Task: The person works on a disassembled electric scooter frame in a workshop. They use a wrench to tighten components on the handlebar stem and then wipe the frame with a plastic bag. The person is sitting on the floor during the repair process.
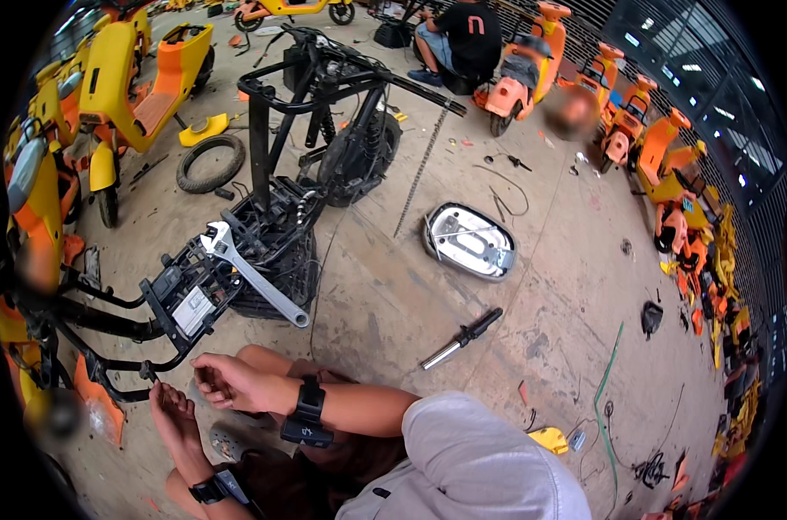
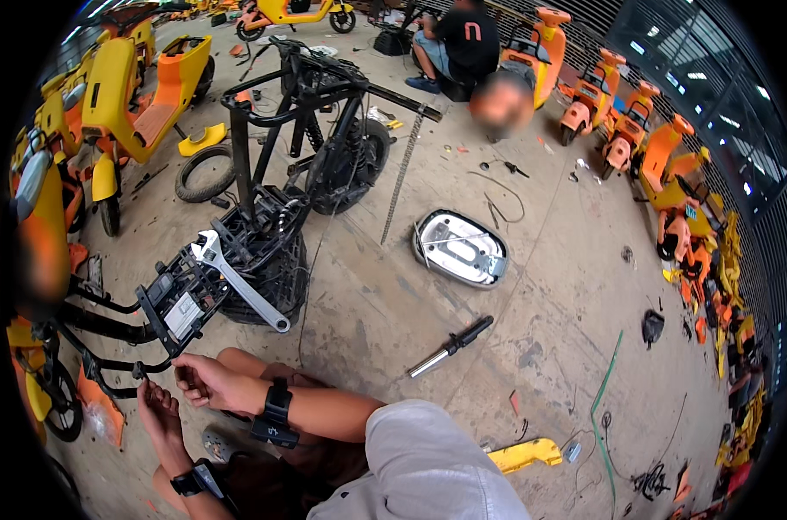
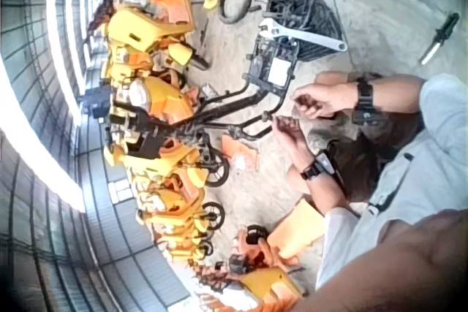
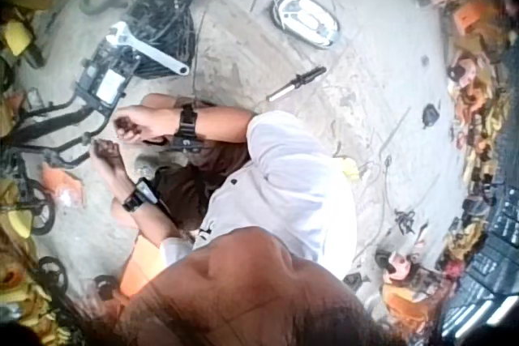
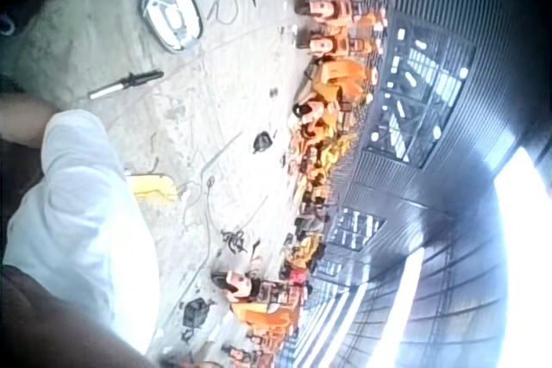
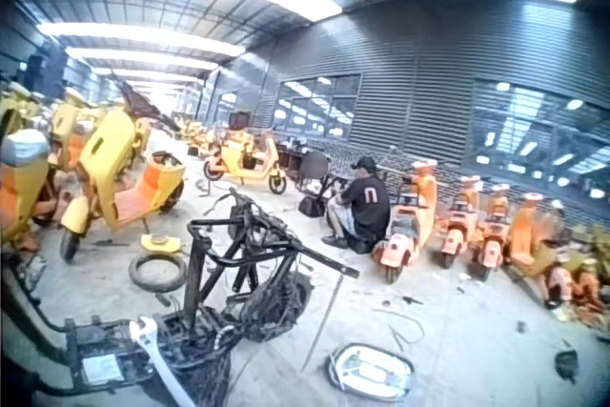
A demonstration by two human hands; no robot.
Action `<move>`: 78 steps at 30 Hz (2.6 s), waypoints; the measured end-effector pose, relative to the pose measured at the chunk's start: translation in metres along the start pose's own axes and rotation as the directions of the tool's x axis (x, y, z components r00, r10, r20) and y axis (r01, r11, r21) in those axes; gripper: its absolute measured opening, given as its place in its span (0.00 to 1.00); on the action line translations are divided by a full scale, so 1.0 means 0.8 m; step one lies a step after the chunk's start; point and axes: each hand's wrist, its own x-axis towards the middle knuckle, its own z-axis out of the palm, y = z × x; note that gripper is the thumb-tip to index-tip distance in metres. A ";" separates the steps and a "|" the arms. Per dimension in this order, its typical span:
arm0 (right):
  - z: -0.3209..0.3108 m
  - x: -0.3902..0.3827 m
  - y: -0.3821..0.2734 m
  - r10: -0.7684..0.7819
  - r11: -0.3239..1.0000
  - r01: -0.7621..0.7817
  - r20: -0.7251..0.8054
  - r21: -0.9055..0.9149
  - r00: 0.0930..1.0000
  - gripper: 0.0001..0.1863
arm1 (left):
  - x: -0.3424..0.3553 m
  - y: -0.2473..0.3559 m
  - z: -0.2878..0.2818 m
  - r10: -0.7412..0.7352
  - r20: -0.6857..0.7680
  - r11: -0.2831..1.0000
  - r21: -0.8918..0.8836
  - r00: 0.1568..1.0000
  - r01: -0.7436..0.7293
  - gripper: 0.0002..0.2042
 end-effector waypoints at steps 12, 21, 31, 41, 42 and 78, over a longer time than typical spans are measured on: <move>-0.002 -0.013 -0.011 0.049 0.984 -0.036 -0.074 0.174 0.996 0.13 | 0.047 -0.018 0.002 0.064 -0.022 0.968 0.245 0.998 -0.056 0.12; 0.041 -0.027 -0.005 0.048 0.999 -0.047 0.164 -0.008 0.985 0.17 | 0.057 -0.059 0.090 0.439 0.086 0.816 0.379 0.894 -0.437 0.14; 0.123 -0.050 0.064 0.396 0.780 -0.158 0.281 -0.606 0.874 0.25 | 0.047 -0.132 0.125 0.502 0.298 0.518 0.648 0.812 -0.558 0.07; 0.147 -0.058 0.123 0.681 0.454 -0.245 0.156 -0.857 0.716 0.21 | 0.044 -0.141 0.133 0.740 0.294 0.373 0.569 0.605 -0.733 0.07; 0.148 -0.060 0.124 0.654 0.470 -0.259 0.136 -0.844 0.744 0.22 | 0.044 -0.141 0.133 0.742 0.279 0.388 0.562 0.610 -0.730 0.07; 0.182 -0.072 0.136 0.674 0.143 0.184 0.232 -0.972 0.701 0.10 | 0.044 -0.067 0.063 0.402 0.368 0.041 0.907 0.838 -0.419 0.05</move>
